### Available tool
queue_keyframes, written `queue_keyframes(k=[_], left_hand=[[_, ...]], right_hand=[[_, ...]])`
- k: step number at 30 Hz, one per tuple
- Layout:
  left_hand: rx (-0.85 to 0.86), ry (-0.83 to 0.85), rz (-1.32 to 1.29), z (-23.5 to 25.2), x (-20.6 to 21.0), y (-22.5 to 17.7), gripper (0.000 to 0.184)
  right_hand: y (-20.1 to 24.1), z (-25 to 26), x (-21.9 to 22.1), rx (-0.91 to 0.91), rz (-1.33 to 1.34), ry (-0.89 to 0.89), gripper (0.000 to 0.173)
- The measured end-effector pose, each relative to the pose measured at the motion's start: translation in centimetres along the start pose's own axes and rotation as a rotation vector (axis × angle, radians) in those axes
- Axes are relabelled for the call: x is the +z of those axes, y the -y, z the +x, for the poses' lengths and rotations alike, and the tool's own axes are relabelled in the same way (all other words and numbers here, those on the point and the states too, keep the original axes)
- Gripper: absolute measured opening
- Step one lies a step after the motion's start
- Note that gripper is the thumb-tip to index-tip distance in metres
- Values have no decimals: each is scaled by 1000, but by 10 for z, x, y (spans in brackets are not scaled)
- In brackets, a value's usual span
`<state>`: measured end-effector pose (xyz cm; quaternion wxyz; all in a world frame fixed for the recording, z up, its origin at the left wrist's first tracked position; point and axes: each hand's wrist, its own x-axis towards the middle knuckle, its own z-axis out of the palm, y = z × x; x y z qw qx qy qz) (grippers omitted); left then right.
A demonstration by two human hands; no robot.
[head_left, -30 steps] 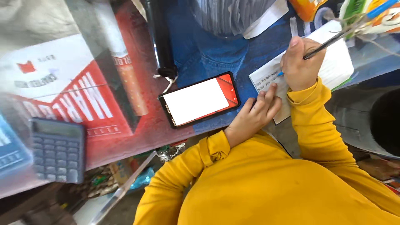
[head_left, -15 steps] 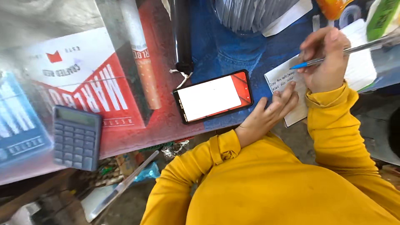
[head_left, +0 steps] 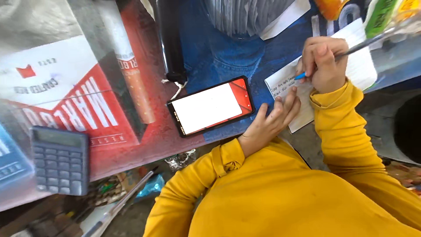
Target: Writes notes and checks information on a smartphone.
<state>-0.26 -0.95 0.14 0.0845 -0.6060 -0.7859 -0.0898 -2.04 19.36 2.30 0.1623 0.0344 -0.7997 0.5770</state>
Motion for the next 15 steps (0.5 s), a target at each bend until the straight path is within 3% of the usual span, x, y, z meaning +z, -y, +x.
queue_keyframes(k=[4,10,15], left_hand=[[1,3,-12,0,0,0,58],[-9,-23,2,0,0,0,57],[-15,-31,33,1,0,-1,55]], right_hand=[[5,-1,9,93,-26,-133,46],[5,-1,8,59,-72,-109,43],[6,-1,3,169,60,-130,36]])
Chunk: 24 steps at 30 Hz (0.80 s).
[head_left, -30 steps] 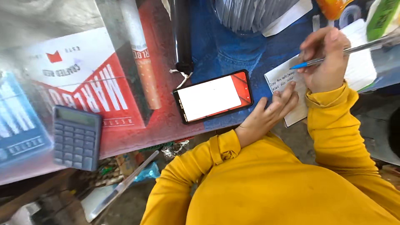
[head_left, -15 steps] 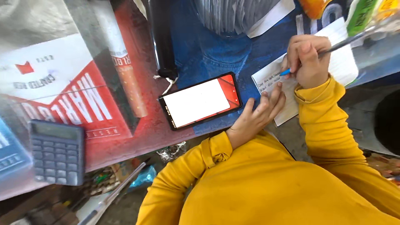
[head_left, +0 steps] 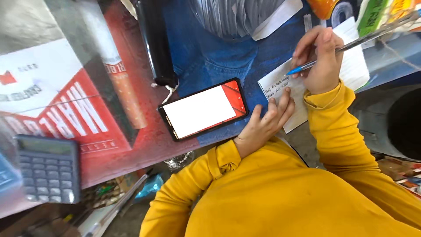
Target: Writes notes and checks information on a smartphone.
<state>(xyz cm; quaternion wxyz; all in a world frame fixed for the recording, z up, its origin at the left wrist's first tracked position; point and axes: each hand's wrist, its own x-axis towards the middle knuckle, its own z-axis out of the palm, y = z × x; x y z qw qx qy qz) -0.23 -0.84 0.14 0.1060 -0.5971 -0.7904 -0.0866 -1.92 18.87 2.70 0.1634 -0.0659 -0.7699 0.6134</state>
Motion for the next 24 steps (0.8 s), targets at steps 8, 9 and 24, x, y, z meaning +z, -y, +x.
queue_keyframes(k=[8,9,24], left_hand=[[13,42,9,0,0,-1,67],[17,59,10,1,0,-1,70],[-3,21,-23,2,-1,1,63]], right_hand=[[-2,6,0,1,84,-11,16],[-4,6,-1,-31,65,6,11],[-14,4,-7,-141,3,80,13]])
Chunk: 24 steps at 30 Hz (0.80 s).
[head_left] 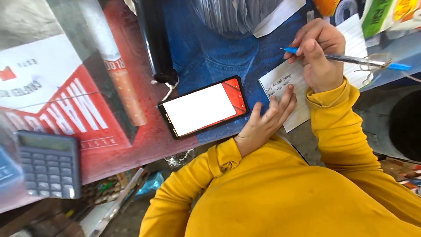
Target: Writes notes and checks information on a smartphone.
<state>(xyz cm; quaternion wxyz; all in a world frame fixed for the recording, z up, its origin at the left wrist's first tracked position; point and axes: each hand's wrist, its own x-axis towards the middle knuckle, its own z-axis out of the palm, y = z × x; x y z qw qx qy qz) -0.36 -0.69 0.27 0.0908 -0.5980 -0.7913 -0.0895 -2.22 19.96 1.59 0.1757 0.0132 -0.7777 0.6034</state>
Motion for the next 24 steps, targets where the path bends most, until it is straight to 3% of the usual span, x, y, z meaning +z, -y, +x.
queue_keyframes(k=[7,13,18,24], left_hand=[[-22,-10,-29,0,2,-2,61],[-11,-8,-10,-1,2,-1,59],[-19,-28,-2,1,0,0,64],[-11,-18,31,1,-1,0,56]], right_hand=[[-2,-1,-3,-47,-40,76,11],[7,-3,3,-57,-12,21,53],[11,-4,11,16,-203,-153,42],[8,-6,13,-28,-337,-208,46]])
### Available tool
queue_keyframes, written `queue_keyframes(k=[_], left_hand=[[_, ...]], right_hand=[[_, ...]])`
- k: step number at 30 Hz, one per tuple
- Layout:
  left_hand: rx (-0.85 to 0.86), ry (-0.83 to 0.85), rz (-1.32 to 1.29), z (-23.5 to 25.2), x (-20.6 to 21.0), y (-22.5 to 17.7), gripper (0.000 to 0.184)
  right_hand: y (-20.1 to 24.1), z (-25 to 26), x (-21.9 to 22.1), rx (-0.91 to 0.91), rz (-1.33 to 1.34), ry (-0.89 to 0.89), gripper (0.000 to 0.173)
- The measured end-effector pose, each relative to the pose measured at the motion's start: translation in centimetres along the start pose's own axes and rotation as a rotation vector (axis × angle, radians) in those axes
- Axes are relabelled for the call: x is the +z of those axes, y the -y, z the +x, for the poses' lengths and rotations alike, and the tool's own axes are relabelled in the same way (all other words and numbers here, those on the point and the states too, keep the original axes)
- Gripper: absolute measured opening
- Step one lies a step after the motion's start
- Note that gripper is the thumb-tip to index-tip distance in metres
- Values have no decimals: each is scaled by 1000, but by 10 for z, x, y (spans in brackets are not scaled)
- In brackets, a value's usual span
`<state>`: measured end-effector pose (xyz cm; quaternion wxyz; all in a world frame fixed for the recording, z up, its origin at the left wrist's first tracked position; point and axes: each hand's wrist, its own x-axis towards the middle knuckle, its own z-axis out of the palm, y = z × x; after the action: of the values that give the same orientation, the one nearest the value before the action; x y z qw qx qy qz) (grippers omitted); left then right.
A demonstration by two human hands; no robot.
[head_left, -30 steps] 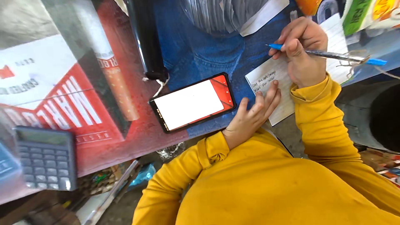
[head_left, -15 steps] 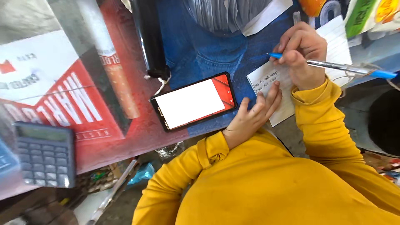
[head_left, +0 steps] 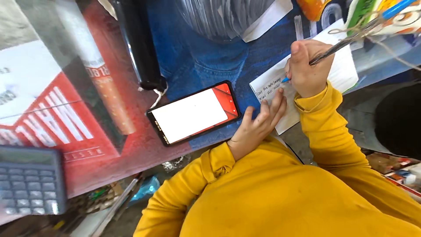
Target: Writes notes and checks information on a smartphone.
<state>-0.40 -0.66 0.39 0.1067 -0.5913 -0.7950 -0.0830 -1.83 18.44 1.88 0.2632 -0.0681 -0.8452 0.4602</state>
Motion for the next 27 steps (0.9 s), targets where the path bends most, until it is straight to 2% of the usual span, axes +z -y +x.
queue_keyframes(k=[7,11,19,27], left_hand=[[-18,-26,-21,0,2,-2,58],[-22,-21,-39,-1,2,-2,61],[-12,-3,-21,-1,2,-2,63],[6,12,2,0,-2,1,56]], right_hand=[[-1,0,-3,-26,-54,31,47],[-1,-1,-1,11,-28,-43,46],[-2,-1,1,-11,-47,-54,46],[-1,-1,0,15,-62,-45,46]])
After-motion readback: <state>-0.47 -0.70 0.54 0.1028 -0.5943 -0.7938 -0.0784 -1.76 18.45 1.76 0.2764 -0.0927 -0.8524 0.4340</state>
